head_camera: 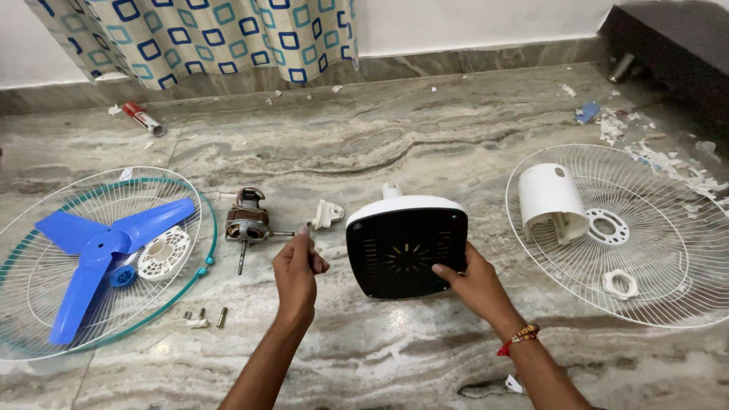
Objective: The person disassembles a white Supreme fan by removing screws from the base and neck using a screwdriver. The fan parts, including the motor, blades, and cage, are laid out on the floor.
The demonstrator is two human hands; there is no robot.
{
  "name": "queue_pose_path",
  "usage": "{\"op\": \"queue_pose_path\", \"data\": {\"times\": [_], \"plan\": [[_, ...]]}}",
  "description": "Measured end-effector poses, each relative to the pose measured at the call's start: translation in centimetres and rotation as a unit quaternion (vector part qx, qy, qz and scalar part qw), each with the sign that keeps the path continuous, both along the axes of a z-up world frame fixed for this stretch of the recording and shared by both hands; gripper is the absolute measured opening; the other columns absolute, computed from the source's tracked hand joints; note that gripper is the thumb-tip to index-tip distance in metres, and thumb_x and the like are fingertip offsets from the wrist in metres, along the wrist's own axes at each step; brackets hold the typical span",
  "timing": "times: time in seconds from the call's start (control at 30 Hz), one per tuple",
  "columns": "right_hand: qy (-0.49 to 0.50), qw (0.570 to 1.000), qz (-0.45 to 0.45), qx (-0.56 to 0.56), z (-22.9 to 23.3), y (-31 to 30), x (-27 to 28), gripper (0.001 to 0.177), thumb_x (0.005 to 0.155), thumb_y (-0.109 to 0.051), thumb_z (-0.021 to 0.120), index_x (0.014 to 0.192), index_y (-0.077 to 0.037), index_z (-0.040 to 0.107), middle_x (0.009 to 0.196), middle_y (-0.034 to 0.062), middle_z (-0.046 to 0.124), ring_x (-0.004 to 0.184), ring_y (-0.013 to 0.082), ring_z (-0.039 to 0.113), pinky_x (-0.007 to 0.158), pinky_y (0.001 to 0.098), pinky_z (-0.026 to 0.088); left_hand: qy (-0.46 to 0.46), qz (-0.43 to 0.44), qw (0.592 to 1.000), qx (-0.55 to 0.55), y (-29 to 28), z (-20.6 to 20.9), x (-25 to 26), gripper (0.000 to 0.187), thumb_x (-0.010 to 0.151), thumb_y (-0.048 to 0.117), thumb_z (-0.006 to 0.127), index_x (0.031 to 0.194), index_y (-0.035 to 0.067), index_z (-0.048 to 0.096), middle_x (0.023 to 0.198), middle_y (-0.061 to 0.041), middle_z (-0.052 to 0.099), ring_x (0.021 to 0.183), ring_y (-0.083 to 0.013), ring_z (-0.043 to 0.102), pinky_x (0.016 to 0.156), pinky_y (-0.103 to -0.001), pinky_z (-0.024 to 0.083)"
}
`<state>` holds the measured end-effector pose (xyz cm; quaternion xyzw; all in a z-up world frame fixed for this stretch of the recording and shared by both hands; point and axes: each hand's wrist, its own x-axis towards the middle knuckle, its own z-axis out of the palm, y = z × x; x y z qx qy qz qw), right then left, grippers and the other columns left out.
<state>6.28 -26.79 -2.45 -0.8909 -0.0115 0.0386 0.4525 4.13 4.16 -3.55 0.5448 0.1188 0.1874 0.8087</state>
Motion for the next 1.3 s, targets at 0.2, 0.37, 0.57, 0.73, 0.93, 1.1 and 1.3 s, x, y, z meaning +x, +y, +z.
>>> {"op": "queue_pose_path", "data": {"times": [0.2, 0.37, 0.57, 0.73, 0.93, 1.1, 1.3], "plan": [[-0.001, 1.000, 0.005, 0.005, 0.1, -0.2, 0.0, 0.062, 0.084, -0.027, 0.079, 0.138, -0.007, 0.056, 0.127, 0.0138, 0.073, 0.117, 0.0259, 0.071, 0.099, 0.0392, 0.056, 0.038, -0.041, 0.991, 0.122, -1.3, 2.8, -1.2, 0.035, 0.107, 0.031, 0.038, 0.082, 0.013, 0.055, 0.076, -0.005, 0.069, 0.075, -0.0139, 0.067, 0.070, -0.032, 0.052], [0.044, 0.998, 0.007, -0.042, 0.1, -0.7, -0.2, 0.069, 0.087, -0.028, 0.077, 0.146, -0.009, 0.046, 0.135, 0.0138, 0.067, 0.123, 0.0277, 0.066, 0.101, 0.0418, 0.053, -0.028, -0.087, 0.978, 0.189, -1.5, 3.3, -1.6, 0.024, 0.092, 0.004, 0.036, 0.081, 0.012, 0.056, 0.094, -0.005, 0.072, 0.091, -0.0156, 0.067, 0.080, -0.033, 0.052], [0.024, 1.000, 0.007, -0.018, 0.1, -1.0, -0.8, 0.064, 0.087, -0.028, 0.077, 0.140, -0.004, 0.051, 0.131, 0.0159, 0.069, 0.118, 0.0277, 0.071, 0.097, 0.0414, 0.059, 0.013, -0.101, 0.986, 0.135, -0.8, 2.1, -1.6, 0.018, 0.088, 0.009, 0.041, 0.075, 0.006, 0.055, 0.085, -0.010, 0.074, 0.080, -0.0195, 0.068, 0.070, -0.035, 0.051], [-0.002, 0.996, -0.015, -0.091, 1.8, -2.5, -1.9, 0.047, 0.089, -0.033, 0.076, 0.125, -0.004, 0.069, 0.123, 0.0153, 0.074, 0.115, 0.0277, 0.072, 0.096, 0.0414, 0.057, 0.057, -0.118, 0.984, 0.124, -0.8, 2.6, -1.9, 0.041, 0.100, 0.035, 0.038, 0.086, 0.007, 0.064, 0.085, -0.009, 0.075, 0.078, -0.0197, 0.071, 0.069, -0.034, 0.053], [-0.027, 0.983, -0.080, -0.161, 4.2, -6.6, -3.0, 0.044, 0.087, -0.041, 0.073, 0.115, -0.007, 0.076, 0.109, 0.0150, 0.080, 0.104, 0.0286, 0.077, 0.090, 0.0421, 0.058, 0.098, -0.119, 0.980, 0.126, -0.8, 2.6, -1.8, 0.053, 0.104, 0.050, 0.042, 0.097, 0.004, 0.067, 0.089, -0.010, 0.074, 0.078, -0.0186, 0.069, 0.068, -0.033, 0.053], [0.174, 0.909, -0.046, -0.376, 3.3, -9.0, -2.6, 0.059, 0.088, -0.061, 0.072, 0.104, -0.005, 0.083, 0.104, 0.0187, 0.082, 0.098, 0.0340, 0.079, 0.089, 0.0449, 0.060, 0.117, -0.121, 0.979, 0.112, -1.0, 2.4, -1.7, 0.046, 0.103, 0.044, 0.048, 0.102, 0.004, 0.069, 0.090, -0.009, 0.075, 0.078, -0.0173, 0.070, 0.068, -0.032, 0.053], [0.254, 0.873, -0.046, -0.414, 0.5, -8.6, -1.3, 0.056, 0.081, -0.057, 0.082, 0.109, -0.008, 0.074, 0.115, 0.0146, 0.078, 0.108, 0.0322, 0.076, 0.091, 0.0489, 0.060, 0.053, -0.140, 0.969, 0.195, -1.9, 3.2, -1.7, 0.048, 0.101, 0.043, 0.052, 0.132, 0.007, 0.057, 0.109, -0.011, 0.071, 0.096, -0.0183, 0.070, 0.078, -0.033, 0.057]]}}
